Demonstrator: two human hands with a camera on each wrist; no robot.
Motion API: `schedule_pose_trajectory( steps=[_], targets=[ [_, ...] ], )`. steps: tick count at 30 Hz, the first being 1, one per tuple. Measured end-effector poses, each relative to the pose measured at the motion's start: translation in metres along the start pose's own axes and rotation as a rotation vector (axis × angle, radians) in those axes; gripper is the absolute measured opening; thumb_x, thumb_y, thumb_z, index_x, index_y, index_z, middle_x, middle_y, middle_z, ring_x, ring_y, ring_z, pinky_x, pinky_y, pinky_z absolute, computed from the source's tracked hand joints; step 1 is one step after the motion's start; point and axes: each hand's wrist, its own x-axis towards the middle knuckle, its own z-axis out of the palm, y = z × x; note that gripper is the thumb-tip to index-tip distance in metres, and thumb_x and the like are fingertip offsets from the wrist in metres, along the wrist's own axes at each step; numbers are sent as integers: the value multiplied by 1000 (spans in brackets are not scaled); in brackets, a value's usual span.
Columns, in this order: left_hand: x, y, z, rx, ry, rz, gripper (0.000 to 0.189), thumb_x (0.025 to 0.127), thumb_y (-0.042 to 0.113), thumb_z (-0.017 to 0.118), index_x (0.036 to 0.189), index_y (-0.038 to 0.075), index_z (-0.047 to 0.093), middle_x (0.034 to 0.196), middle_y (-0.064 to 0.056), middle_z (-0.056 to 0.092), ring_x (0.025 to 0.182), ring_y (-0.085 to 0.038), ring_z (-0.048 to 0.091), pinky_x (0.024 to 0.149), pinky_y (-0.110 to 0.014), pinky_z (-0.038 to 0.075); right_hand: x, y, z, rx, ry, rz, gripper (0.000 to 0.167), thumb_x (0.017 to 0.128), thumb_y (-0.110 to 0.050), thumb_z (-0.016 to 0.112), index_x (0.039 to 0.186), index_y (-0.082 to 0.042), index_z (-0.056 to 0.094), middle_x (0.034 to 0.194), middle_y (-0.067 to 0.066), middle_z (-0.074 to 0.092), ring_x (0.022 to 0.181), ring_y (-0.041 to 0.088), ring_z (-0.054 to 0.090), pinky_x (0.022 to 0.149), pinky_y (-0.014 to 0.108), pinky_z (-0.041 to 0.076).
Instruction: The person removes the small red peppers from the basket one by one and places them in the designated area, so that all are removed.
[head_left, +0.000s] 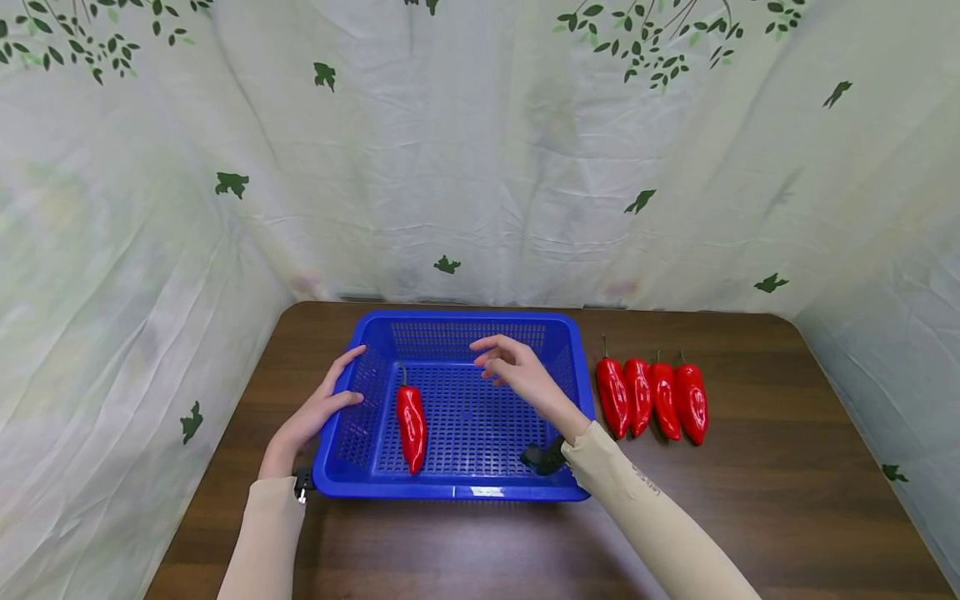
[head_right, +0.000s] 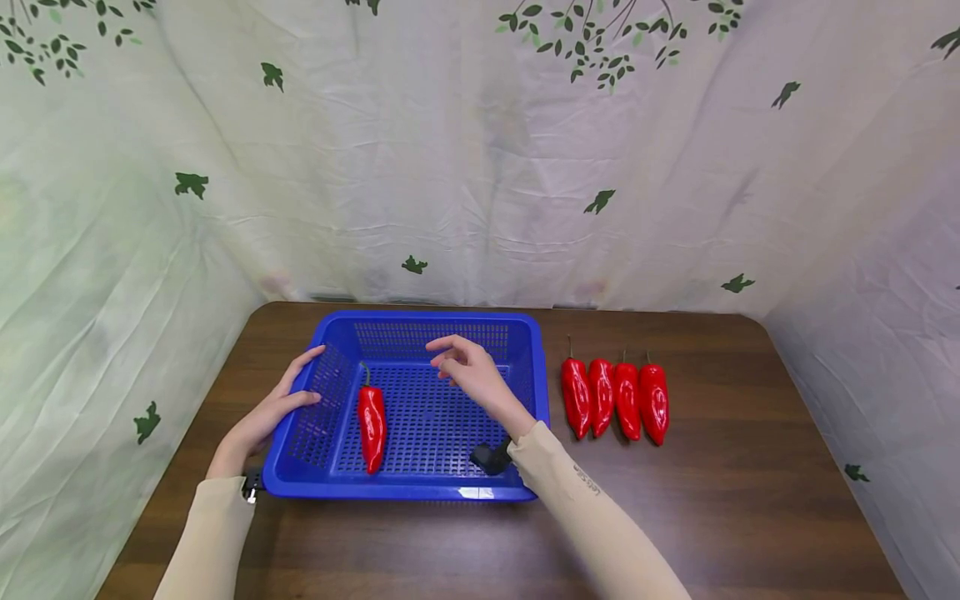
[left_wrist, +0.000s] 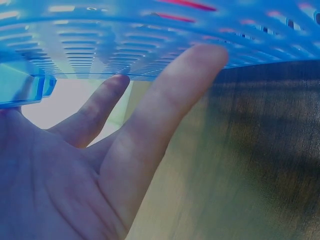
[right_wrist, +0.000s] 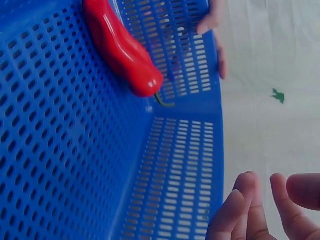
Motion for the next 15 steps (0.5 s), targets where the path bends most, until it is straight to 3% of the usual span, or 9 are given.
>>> schedule_pose_trajectory(
  steps=[8, 15],
  targets=[
    [0, 0, 0, 2, 0, 10, 70, 96, 12, 48, 153, 29, 10, 155, -20, 0, 129, -52, 25, 87, -55, 46, 5, 3, 19, -28, -41, 11, 33, 95, -2, 48, 126, -4, 57, 103, 9, 64, 88, 22, 60, 75, 35, 50],
    [0, 0, 0, 3, -1, 6, 70, 97, 12, 48, 153, 29, 10, 155, -19, 0, 129, -52, 23, 87, -55, 45, 10, 6, 34, -34, -72, 41, 30, 98, -5, 48, 126, -6, 57, 104, 10, 63, 96, 38, 58, 81, 46, 49]
  ],
)
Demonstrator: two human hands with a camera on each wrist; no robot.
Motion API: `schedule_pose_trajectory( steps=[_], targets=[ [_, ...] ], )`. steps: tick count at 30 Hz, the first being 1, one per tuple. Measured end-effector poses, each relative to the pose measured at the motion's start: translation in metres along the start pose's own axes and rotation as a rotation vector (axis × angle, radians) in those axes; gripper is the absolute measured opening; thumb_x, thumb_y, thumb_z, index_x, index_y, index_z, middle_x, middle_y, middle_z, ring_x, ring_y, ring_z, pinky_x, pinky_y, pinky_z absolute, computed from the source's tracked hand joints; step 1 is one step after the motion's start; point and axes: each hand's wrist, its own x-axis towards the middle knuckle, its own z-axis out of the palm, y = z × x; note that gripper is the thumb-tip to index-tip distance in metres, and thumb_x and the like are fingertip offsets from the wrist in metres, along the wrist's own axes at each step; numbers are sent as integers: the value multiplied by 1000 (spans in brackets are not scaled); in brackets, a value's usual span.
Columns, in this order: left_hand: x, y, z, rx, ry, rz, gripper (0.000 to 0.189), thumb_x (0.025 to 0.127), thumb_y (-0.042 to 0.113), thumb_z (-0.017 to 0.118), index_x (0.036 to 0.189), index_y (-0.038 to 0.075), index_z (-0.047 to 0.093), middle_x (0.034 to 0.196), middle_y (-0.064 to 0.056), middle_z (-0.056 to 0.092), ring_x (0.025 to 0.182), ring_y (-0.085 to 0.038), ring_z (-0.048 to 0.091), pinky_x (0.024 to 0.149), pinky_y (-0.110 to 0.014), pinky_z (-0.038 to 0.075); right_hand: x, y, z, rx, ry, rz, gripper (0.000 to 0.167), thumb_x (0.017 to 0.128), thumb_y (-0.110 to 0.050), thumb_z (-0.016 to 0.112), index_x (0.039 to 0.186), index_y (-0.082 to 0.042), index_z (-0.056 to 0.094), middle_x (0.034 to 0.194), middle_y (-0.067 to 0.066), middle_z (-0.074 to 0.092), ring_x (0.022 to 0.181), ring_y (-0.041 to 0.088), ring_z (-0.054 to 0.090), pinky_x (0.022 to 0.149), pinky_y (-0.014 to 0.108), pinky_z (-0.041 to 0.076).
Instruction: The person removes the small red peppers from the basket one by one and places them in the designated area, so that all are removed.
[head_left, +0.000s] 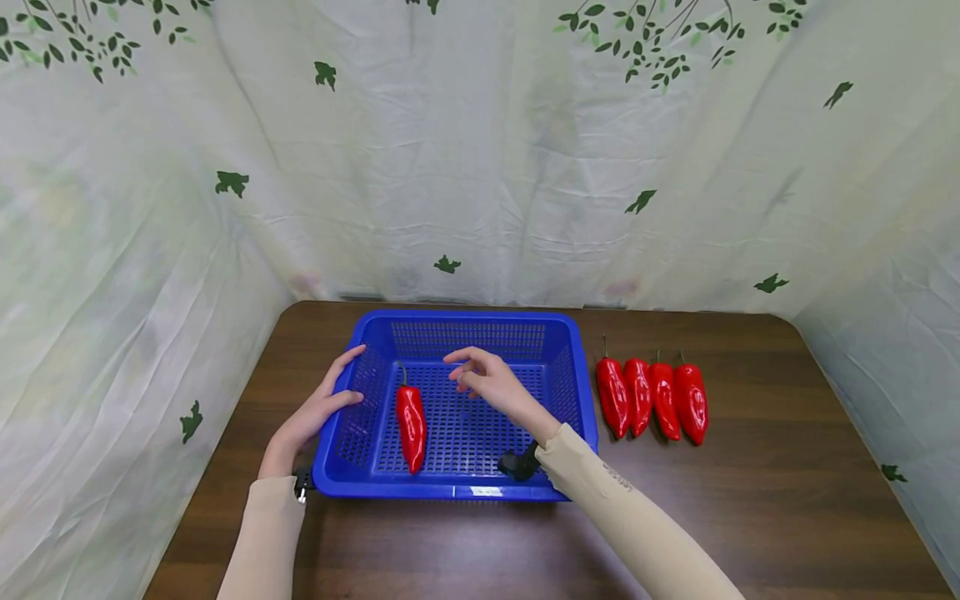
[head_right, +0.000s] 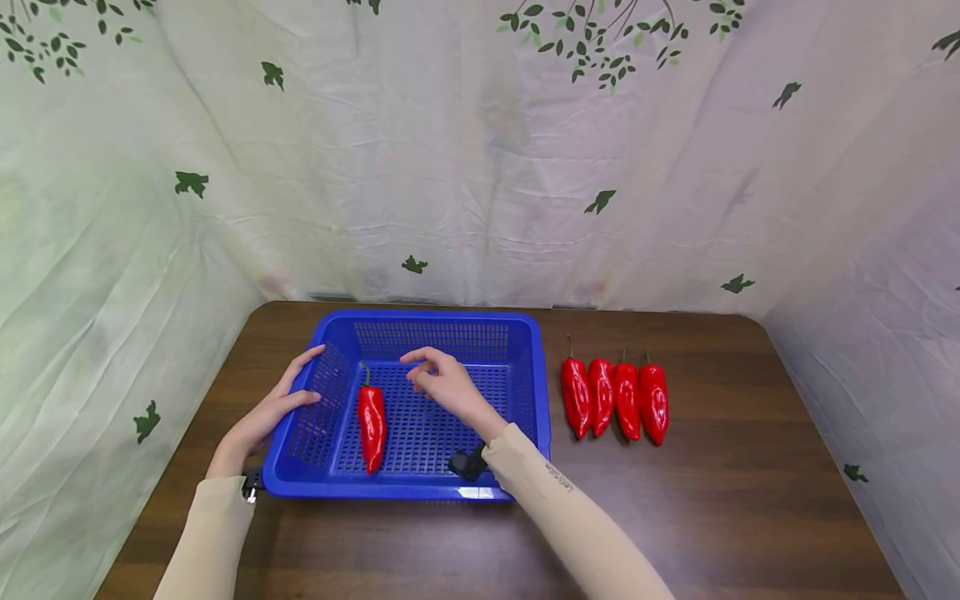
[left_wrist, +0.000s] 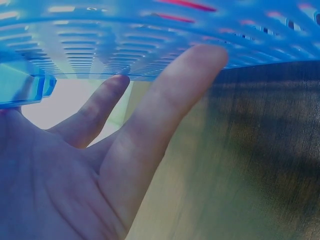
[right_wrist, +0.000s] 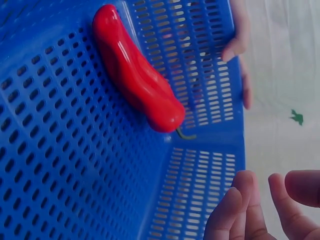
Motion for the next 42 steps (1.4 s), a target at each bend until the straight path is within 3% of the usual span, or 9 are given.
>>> schedule_pose_trajectory(
  steps=[2, 7, 14, 20, 30, 38, 42],
  targets=[
    [0, 0, 0, -5, -2, -2, 70, 97, 12, 48, 153, 30, 10, 155, -19, 0, 129, -53, 23, 88, -56, 45, 1, 1, 2, -1, -6, -1, 30, 98, -4, 47, 127, -5, 57, 104, 11, 63, 93, 35, 59, 82, 48, 49],
    [0, 0, 0, -18, -4, -2, 70, 97, 12, 48, 153, 30, 10, 155, -20, 0, 129, -53, 24, 86, -56, 46, 0, -4, 7, 4, -16, -1, 31, 96, 0, 47, 125, -2, 57, 101, 11, 64, 84, 20, 60, 76, 37, 51],
    [0, -1, 0, -25, -5, 2, 70, 97, 11, 48, 153, 30, 11, 154, -21, 2, 126, -53, 27, 84, -53, 48, 9, 6, 15, 4, -23, 2, 31, 97, -3, 49, 126, -3, 57, 100, 10, 64, 82, 24, 59, 72, 35, 51],
    [0, -1, 0, -18, -2, 3, 70, 97, 11, 48, 153, 30, 11, 154, -20, 1, 127, -52, 26, 85, -54, 47, 14, 8, 23, 11, -46, 38, 32, 94, 0, 50, 125, -3, 57, 100, 10, 62, 97, 41, 57, 82, 50, 49],
    [0, 0, 0, -3, -2, 2, 70, 97, 13, 48, 153, 30, 10, 156, -18, -1, 131, -52, 21, 89, -59, 43, 22, 15, 33, -14, -154, 68, 41, 91, 1, 56, 132, -3, 53, 116, 26, 55, 104, 42, 57, 83, 54, 47],
    [1, -1, 0, -1, 2, 1, 70, 97, 13, 48, 153, 30, 10, 156, -19, -1, 131, -52, 21, 88, -59, 44, 27, 19, 40, -30, -198, 96, 45, 88, 0, 59, 132, -8, 54, 118, 21, 55, 93, 22, 57, 80, 50, 49],
    [1, -1, 0, -4, 0, 6, 70, 97, 13, 48, 153, 29, 10, 155, -19, 0, 130, -53, 23, 87, -58, 45, 30, 23, 42, -23, -212, 117, 47, 88, 0, 59, 133, -9, 53, 120, 22, 53, 95, 20, 54, 81, 49, 50]
  ],
)
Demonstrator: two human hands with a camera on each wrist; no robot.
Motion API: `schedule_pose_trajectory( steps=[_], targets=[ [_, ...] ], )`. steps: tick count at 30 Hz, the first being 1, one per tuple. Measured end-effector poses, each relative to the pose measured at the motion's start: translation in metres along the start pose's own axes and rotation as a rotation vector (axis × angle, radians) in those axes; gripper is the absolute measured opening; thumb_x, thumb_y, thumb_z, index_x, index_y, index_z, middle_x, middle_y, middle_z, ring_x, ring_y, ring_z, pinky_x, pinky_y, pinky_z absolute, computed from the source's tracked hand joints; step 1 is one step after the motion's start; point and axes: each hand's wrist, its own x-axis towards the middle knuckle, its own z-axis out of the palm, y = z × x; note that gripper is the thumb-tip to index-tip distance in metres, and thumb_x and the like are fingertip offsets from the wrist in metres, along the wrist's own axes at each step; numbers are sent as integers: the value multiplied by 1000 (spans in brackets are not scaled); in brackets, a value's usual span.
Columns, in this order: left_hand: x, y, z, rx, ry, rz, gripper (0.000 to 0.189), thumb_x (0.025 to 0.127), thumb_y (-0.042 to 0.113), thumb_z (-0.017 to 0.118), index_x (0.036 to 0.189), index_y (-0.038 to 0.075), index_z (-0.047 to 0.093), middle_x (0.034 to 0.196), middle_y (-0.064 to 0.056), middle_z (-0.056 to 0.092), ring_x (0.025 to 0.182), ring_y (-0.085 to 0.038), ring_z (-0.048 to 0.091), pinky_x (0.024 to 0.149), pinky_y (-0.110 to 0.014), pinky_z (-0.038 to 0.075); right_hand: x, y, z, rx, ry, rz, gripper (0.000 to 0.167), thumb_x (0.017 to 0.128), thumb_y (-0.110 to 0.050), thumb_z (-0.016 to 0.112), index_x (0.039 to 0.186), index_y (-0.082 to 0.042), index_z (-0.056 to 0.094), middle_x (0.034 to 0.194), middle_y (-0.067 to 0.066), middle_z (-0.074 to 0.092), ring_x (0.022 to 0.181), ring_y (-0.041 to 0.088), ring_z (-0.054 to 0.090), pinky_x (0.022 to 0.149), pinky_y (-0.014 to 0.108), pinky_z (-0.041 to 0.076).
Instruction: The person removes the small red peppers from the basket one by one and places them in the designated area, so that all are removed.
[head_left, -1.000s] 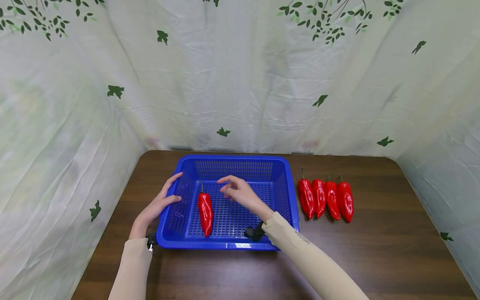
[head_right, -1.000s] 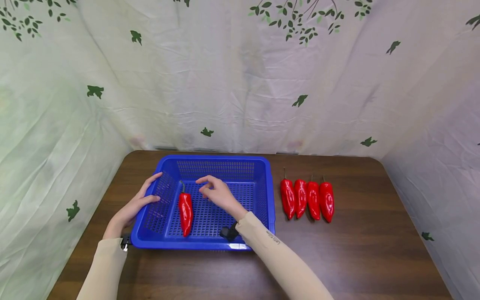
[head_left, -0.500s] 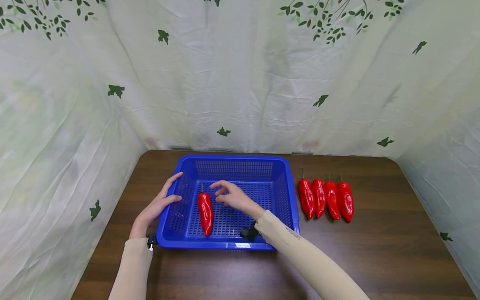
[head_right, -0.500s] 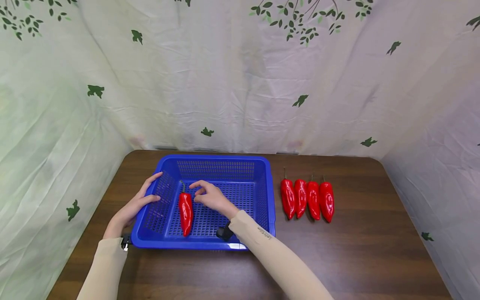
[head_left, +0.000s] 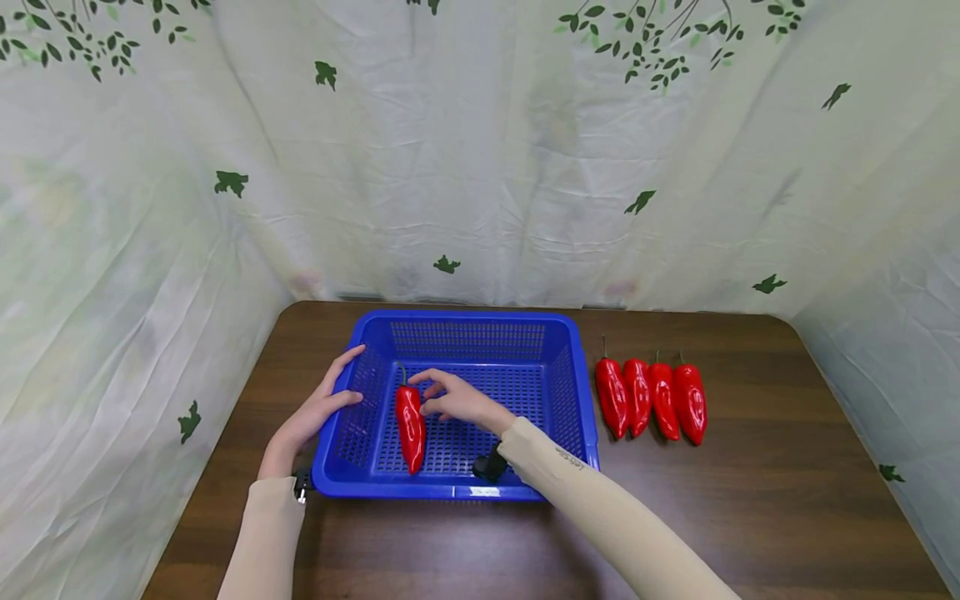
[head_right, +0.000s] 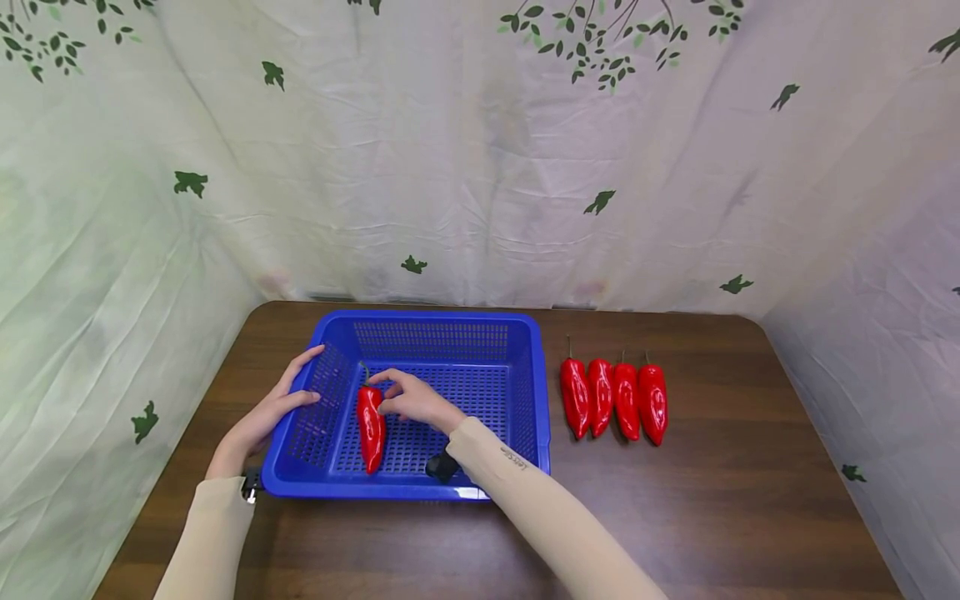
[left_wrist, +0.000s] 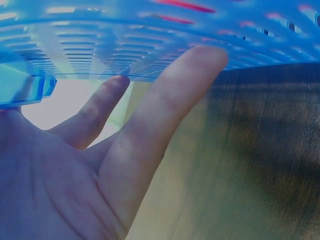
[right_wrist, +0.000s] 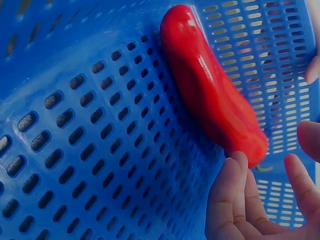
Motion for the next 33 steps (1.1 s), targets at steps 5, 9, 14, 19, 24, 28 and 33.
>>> schedule_pose_trajectory(
  steps=[5, 9, 14, 19, 24, 28, 33],
  targets=[
    [0, 0, 0, -3, 0, 1, 69, 97, 13, 47, 153, 29, 10, 155, -19, 0, 130, -53, 22, 87, -60, 44, 2, 2, 1, 1, -23, 11, 49, 88, 0, 60, 135, -10, 52, 124, 22, 51, 101, 23, 53, 82, 49, 49],
    [0, 0, 0, 6, 1, 0, 70, 97, 14, 48, 153, 30, 10, 156, -18, -2, 132, -53, 19, 88, -62, 42, 3, 3, 1, 2, -47, 25, 51, 87, -3, 62, 137, -12, 51, 128, 21, 49, 110, 26, 50, 83, 48, 49],
    [0, 0, 1, 3, -3, -1, 70, 97, 14, 48, 153, 30, 10, 156, -18, -2, 133, -53, 19, 89, -62, 42, 5, 4, 3, -14, -79, 46, 54, 87, -4, 62, 139, -15, 50, 131, 17, 47, 112, 25, 49, 82, 44, 50],
    [-1, 1, 1, -10, -6, -8, 70, 97, 14, 48, 153, 30, 9, 156, -18, -2, 131, -54, 20, 87, -62, 43, 8, 6, 6, -32, -111, 46, 57, 86, -1, 63, 139, -16, 49, 127, 16, 48, 103, 22, 53, 80, 42, 51],
    [-1, 1, 1, -3, -2, -11, 70, 97, 15, 48, 153, 31, 9, 156, -17, -3, 133, -54, 18, 88, -63, 42, 9, 6, 9, -51, -127, 49, 59, 86, 0, 62, 141, -17, 48, 123, 13, 49, 97, 19, 53, 79, 43, 51],
    [-2, 0, 1, 3, 1, -12, 70, 97, 15, 48, 153, 31, 9, 156, -17, -3, 133, -53, 17, 89, -63, 41, 9, 6, 9, -102, -131, 43, 60, 86, -2, 63, 141, -18, 49, 124, 11, 50, 96, 17, 51, 74, 38, 50],
    [-2, 1, 1, 14, 4, -9, 69, 97, 15, 48, 153, 30, 10, 157, -16, -3, 134, -52, 15, 91, -64, 39, 9, 5, 9, -122, -122, 48, 58, 86, -2, 63, 140, -19, 51, 126, 9, 51, 96, 16, 51, 73, 35, 50]
  ],
)
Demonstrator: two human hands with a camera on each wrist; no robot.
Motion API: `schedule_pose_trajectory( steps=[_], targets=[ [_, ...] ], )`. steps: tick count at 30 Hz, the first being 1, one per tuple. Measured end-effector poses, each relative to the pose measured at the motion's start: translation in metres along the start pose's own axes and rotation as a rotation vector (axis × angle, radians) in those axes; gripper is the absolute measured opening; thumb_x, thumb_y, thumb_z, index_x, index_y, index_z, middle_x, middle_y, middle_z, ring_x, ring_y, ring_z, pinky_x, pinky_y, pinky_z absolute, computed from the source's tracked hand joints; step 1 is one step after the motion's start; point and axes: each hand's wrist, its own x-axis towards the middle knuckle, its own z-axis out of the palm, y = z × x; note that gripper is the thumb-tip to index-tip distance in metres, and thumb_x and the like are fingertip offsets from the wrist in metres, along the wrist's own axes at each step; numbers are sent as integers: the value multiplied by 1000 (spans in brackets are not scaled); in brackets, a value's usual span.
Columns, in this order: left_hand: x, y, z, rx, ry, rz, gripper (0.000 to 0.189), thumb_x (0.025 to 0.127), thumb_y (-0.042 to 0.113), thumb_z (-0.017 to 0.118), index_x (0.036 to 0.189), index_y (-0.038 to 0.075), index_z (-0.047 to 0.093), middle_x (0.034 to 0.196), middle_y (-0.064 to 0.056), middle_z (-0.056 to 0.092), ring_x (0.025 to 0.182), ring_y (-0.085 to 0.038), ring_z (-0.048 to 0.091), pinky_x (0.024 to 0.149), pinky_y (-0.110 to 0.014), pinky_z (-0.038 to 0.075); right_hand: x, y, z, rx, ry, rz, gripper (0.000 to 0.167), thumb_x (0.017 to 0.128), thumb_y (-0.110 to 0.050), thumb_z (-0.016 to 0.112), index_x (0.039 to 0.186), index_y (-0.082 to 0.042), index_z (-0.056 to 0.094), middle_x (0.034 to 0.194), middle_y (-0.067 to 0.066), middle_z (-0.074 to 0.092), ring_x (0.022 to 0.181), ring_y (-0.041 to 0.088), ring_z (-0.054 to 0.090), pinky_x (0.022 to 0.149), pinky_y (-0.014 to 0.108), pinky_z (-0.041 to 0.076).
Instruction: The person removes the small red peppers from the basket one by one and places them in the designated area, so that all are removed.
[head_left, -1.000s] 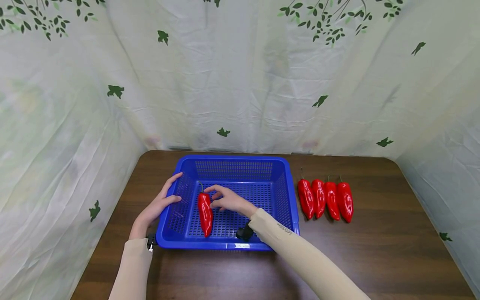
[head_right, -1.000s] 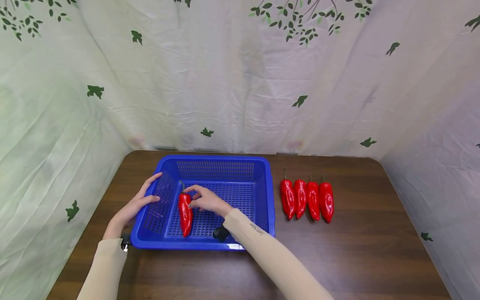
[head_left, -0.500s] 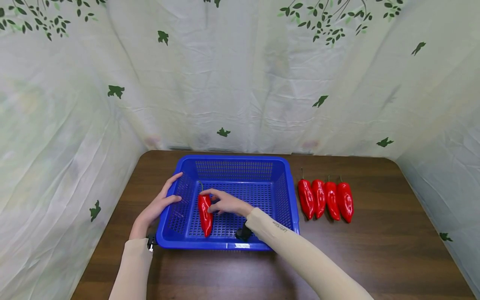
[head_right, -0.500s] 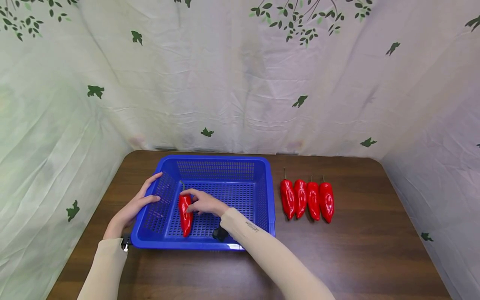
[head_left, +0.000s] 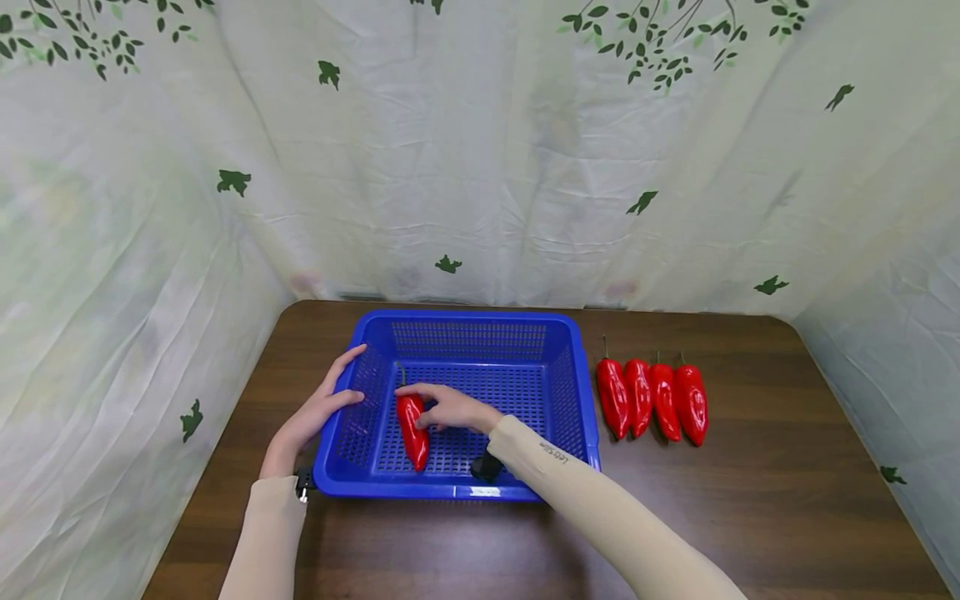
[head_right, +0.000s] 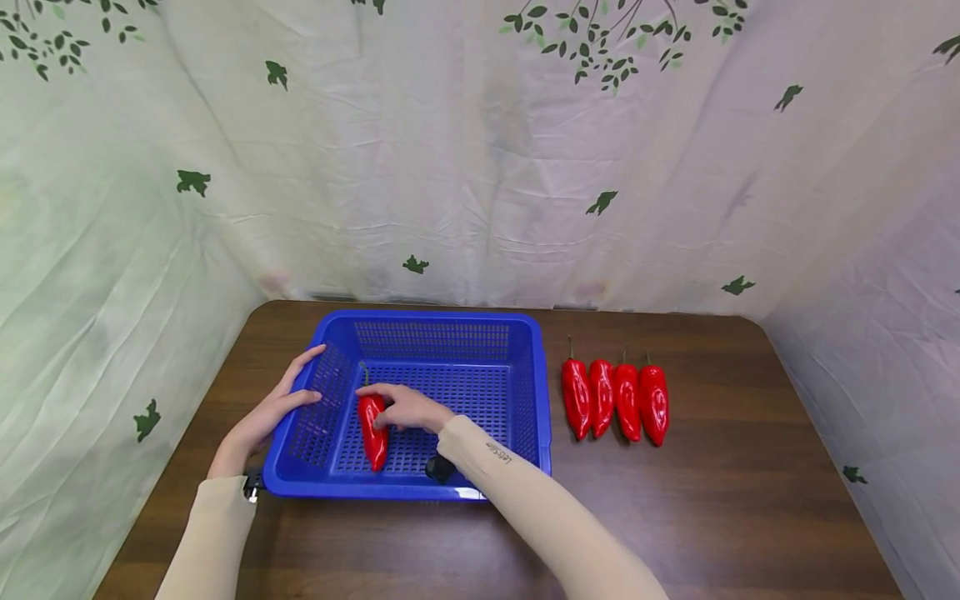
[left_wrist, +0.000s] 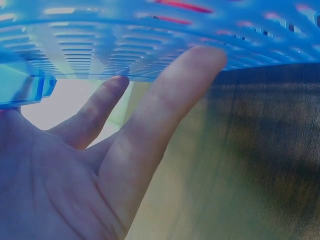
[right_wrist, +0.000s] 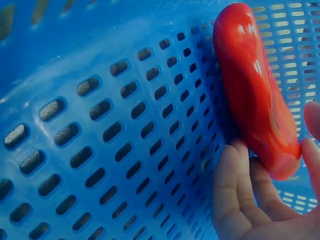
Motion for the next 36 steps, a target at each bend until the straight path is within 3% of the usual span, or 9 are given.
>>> schedule_pose_trajectory(
  steps=[8, 18, 22, 25, 36],
  targets=[
    [0, 0, 0, -5, 2, -3, 70, 97, 15, 48, 153, 31, 9, 156, -17, -3, 133, -53, 17, 90, -63, 40, 3, 2, -2, 27, 110, -19, 51, 80, 4, 64, 128, -14, 61, 104, 10, 59, 84, 15, 55, 79, 40, 51],
    [2, 0, 0, -33, -2, 1, 70, 96, 13, 48, 153, 31, 10, 156, -19, -1, 131, -54, 22, 86, -59, 45, 3, 1, -5, -57, 227, -49, 39, 81, 1, 65, 117, -12, 68, 111, 12, 62, 95, 19, 58, 79, 32, 49],
    [2, -1, 0, -30, -1, 2, 70, 96, 13, 47, 153, 32, 11, 156, -18, -2, 133, -54, 19, 86, -61, 44, 3, 1, -5, -135, 196, -40, 43, 82, -4, 66, 124, -16, 64, 115, 12, 63, 104, 20, 57, 85, 36, 46],
    [2, -1, -1, -17, 0, 2, 69, 96, 13, 47, 152, 33, 12, 157, -17, -3, 135, -52, 15, 90, -63, 40, 4, 2, -3, -135, 172, -31, 49, 82, -5, 66, 129, -18, 60, 118, 13, 62, 105, 21, 57, 84, 36, 47],
    [1, -3, -1, -7, 5, -9, 69, 96, 14, 46, 152, 34, 13, 156, -17, -1, 133, -54, 18, 87, -62, 43, 7, -1, 4, 135, 69, -2, 63, 86, 4, 61, 143, -10, 42, 127, 24, 51, 99, 25, 60, 85, 40, 51]
  ],
)
